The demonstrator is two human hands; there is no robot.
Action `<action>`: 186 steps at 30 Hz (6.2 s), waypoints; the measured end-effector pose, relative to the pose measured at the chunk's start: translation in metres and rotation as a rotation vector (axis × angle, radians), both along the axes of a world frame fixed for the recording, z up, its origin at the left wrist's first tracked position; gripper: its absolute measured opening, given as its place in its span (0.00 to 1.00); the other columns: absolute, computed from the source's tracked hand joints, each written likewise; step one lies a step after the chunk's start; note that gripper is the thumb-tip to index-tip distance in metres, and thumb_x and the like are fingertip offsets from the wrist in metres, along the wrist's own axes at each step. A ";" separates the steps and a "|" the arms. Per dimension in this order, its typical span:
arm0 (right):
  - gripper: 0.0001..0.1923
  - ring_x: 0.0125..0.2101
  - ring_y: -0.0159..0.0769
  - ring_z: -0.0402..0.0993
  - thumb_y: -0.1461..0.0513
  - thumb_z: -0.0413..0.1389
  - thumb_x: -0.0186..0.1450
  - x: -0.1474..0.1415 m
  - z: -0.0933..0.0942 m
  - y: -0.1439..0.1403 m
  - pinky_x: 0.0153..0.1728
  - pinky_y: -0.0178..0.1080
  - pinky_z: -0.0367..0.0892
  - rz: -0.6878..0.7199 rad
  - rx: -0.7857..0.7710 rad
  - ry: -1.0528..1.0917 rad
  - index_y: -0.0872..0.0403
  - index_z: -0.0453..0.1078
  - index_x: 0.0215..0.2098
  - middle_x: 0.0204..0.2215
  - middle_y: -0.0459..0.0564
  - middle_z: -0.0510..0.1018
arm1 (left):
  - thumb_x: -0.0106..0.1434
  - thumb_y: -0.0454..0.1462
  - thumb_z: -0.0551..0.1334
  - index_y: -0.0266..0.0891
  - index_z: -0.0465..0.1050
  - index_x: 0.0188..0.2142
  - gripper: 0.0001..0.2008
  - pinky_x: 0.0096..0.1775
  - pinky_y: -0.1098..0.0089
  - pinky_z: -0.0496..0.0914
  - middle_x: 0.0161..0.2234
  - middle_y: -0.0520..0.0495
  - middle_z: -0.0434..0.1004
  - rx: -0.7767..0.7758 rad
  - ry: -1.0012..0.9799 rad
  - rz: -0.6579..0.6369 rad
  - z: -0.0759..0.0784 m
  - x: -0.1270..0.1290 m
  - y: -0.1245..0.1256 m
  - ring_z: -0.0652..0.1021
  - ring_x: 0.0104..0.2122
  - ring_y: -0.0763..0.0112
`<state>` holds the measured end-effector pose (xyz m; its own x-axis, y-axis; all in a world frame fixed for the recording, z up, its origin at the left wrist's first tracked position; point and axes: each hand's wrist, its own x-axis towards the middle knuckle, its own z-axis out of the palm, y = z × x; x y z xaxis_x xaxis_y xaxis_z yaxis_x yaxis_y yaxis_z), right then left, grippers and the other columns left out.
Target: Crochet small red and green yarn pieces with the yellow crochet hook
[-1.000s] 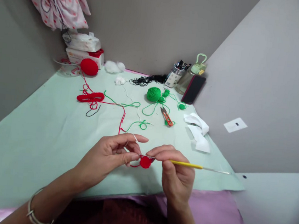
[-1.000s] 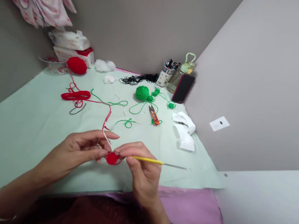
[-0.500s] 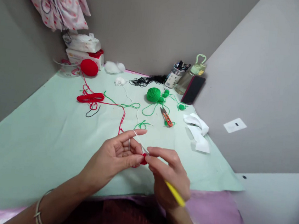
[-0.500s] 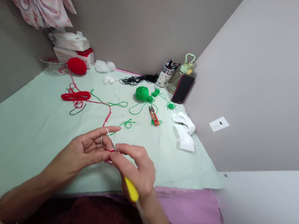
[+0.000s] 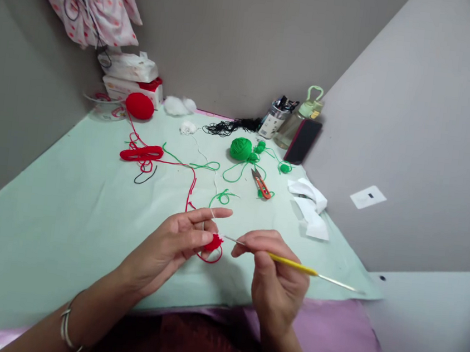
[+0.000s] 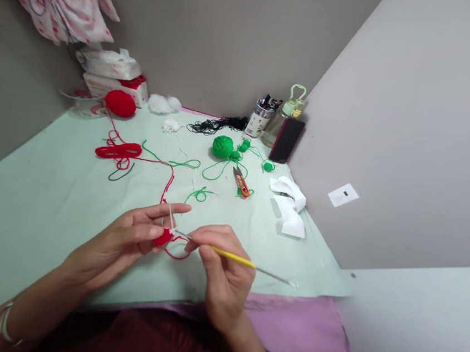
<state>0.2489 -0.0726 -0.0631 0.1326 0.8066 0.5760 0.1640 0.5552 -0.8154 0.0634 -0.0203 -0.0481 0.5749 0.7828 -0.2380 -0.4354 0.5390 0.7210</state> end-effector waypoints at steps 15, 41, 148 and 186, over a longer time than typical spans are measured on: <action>0.08 0.44 0.38 0.81 0.61 0.60 0.74 -0.005 0.000 0.006 0.45 0.42 0.77 0.139 -0.102 0.131 0.45 0.82 0.44 0.39 0.49 0.85 | 0.60 0.38 0.75 0.46 0.84 0.52 0.19 0.48 0.65 0.72 0.39 0.49 0.82 0.171 0.133 -0.013 -0.001 0.008 -0.007 0.78 0.40 0.67; 0.13 0.42 0.37 0.82 0.67 0.53 0.76 0.006 0.004 -0.006 0.42 0.43 0.78 0.103 -0.002 -0.086 0.48 0.77 0.51 0.44 0.49 0.86 | 0.62 0.38 0.74 0.47 0.83 0.53 0.18 0.44 0.66 0.74 0.33 0.53 0.75 0.234 0.211 0.041 0.002 0.004 -0.008 0.76 0.34 0.70; 0.08 0.33 0.36 0.80 0.62 0.58 0.74 -0.003 -0.006 0.009 0.34 0.39 0.77 0.072 -0.056 0.161 0.49 0.81 0.42 0.34 0.49 0.81 | 0.61 0.36 0.74 0.46 0.84 0.53 0.19 0.48 0.67 0.74 0.34 0.52 0.77 0.218 0.240 0.151 -0.002 0.011 -0.012 0.78 0.38 0.69; 0.08 0.40 0.35 0.82 0.63 0.59 0.74 -0.007 -0.012 0.008 0.41 0.37 0.78 0.039 -0.122 0.177 0.47 0.82 0.43 0.38 0.47 0.85 | 0.60 0.36 0.77 0.54 0.84 0.52 0.21 0.51 0.69 0.70 0.36 0.54 0.80 0.088 0.088 0.112 -0.012 0.018 -0.016 0.77 0.40 0.73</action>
<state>0.2419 -0.0643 -0.0746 0.1908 0.8754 0.4442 -0.0077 0.4539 -0.8910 0.0814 -0.0364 -0.0599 0.4624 0.8611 -0.2115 -0.4224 0.4236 0.8013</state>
